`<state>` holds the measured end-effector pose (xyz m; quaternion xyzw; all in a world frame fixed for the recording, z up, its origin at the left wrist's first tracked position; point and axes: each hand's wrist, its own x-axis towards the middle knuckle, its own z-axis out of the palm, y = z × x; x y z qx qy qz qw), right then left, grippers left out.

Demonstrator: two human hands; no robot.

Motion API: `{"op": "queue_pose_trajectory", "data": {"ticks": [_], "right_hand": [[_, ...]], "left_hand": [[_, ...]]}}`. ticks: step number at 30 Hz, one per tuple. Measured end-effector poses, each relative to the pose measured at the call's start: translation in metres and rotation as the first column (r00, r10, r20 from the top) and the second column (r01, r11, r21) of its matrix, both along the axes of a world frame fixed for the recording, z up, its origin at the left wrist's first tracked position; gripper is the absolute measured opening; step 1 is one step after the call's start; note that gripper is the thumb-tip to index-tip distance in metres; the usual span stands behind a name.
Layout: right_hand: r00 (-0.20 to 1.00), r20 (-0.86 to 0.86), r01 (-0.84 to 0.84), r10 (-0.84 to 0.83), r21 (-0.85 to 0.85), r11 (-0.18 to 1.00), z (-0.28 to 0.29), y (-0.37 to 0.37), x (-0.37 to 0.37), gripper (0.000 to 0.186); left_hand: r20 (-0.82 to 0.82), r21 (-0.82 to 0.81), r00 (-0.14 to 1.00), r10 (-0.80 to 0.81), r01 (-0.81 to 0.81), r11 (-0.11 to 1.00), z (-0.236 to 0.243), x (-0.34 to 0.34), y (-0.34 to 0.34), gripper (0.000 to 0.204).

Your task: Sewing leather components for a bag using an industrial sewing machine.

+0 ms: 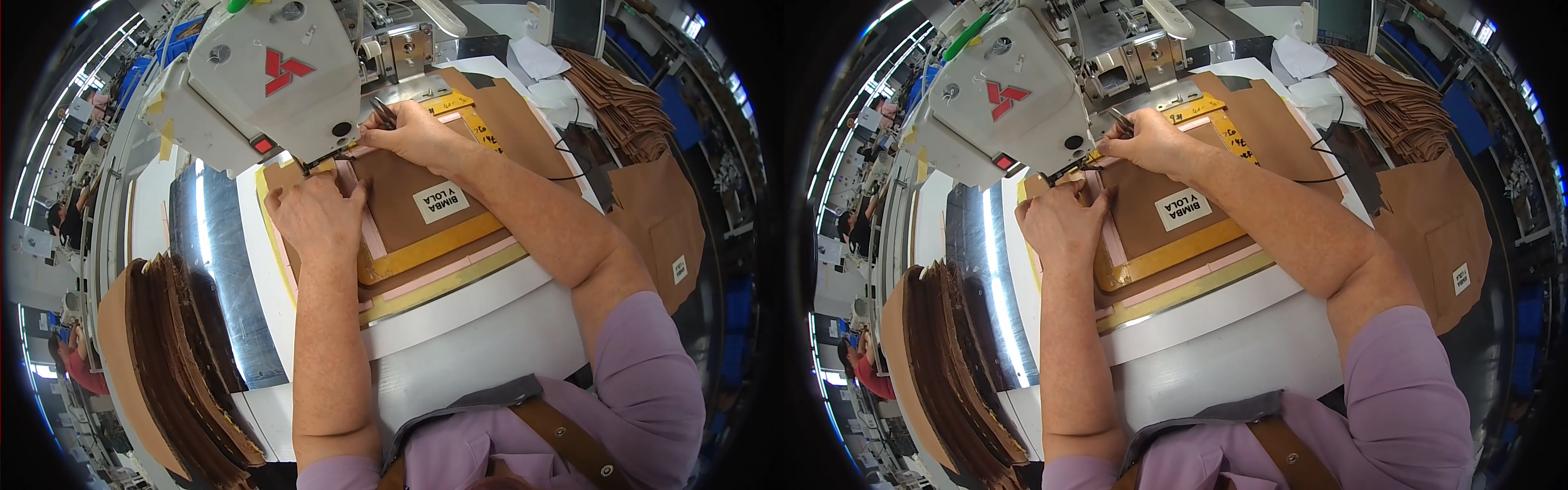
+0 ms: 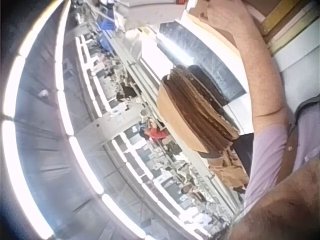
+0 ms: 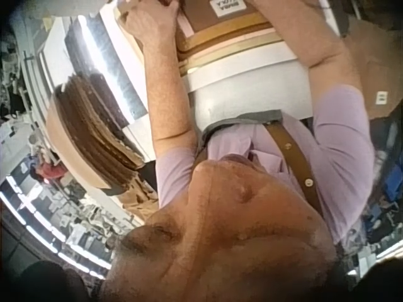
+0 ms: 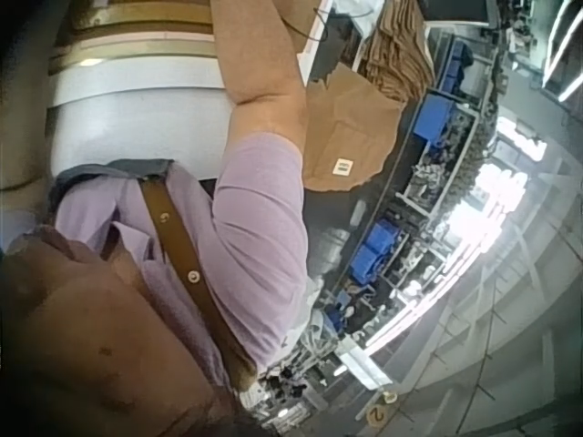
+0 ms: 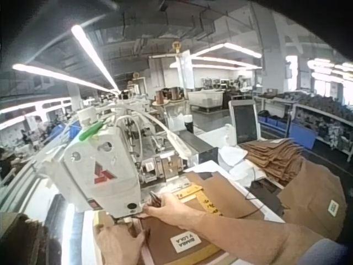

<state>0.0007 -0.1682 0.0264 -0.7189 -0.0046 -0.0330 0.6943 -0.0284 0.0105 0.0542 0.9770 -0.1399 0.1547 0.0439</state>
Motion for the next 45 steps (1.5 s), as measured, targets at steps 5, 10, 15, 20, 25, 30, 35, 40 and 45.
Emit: {"op": "queue_pose_trajectory", "data": {"ticks": [5, 10, 15, 20, 25, 30, 35, 40, 45], "right_hand": [[1.0, -0.024, -0.01, 0.008, -0.104, 0.995, 0.005, 0.001, -0.002, 0.013], [0.999, -0.033, -0.027, 0.022, -0.177, 0.984, 0.008, 0.002, -0.004, 0.013], [1.0, 0.028, 0.0, 0.009, -0.301, 0.954, 0.006, 0.002, -0.004, 0.015], [0.999, 0.035, 0.016, -0.011, -0.143, 0.99, 0.004, 0.002, -0.004, 0.016], [0.999, -0.022, 0.023, -0.025, -0.109, 0.994, 0.011, 0.001, -0.006, 0.014], [0.999, 0.036, 0.026, -0.024, -0.051, 0.998, 0.005, 0.004, -0.004, 0.016], [1.0, 0.024, 0.019, -0.018, -0.046, 0.999, 0.002, 0.003, -0.002, 0.016], [0.999, 0.024, 0.025, -0.024, -0.056, 0.998, 0.002, 0.005, -0.003, 0.016], [0.999, 0.045, 0.0, 0.004, -0.085, 0.996, -0.006, 0.002, 0.002, 0.017]], "left_hand": [[0.006, -0.007, 1.0, -0.002, 0.002, 1.0, 0.001, -0.001, -0.001, 0.04], [0.008, 0.002, 1.0, 0.004, -0.004, 1.0, 0.001, -0.001, 0.001, 0.041], [0.0, -0.001, 1.0, -0.003, 0.003, 1.0, 0.001, -0.001, 0.001, 0.042], [-0.025, 0.006, 1.0, 0.007, -0.007, 1.0, 0.004, -0.003, 0.0, 0.041], [-0.006, -0.008, 1.0, -0.003, 0.003, 1.0, 0.002, -0.001, 0.0, 0.041], [0.01, -0.008, 1.0, -0.002, 0.002, 1.0, 0.001, -0.001, 0.0, 0.04], [-0.011, 0.013, 1.0, -0.001, 0.001, 1.0, 0.001, 0.0, 0.0, 0.041], [0.019, -0.011, 1.0, -0.019, 0.019, 1.0, 0.001, -0.002, 0.001, 0.04], [0.009, -0.027, 1.0, -0.025, 0.025, 0.999, 0.004, -0.003, -0.001, 0.04]]}}
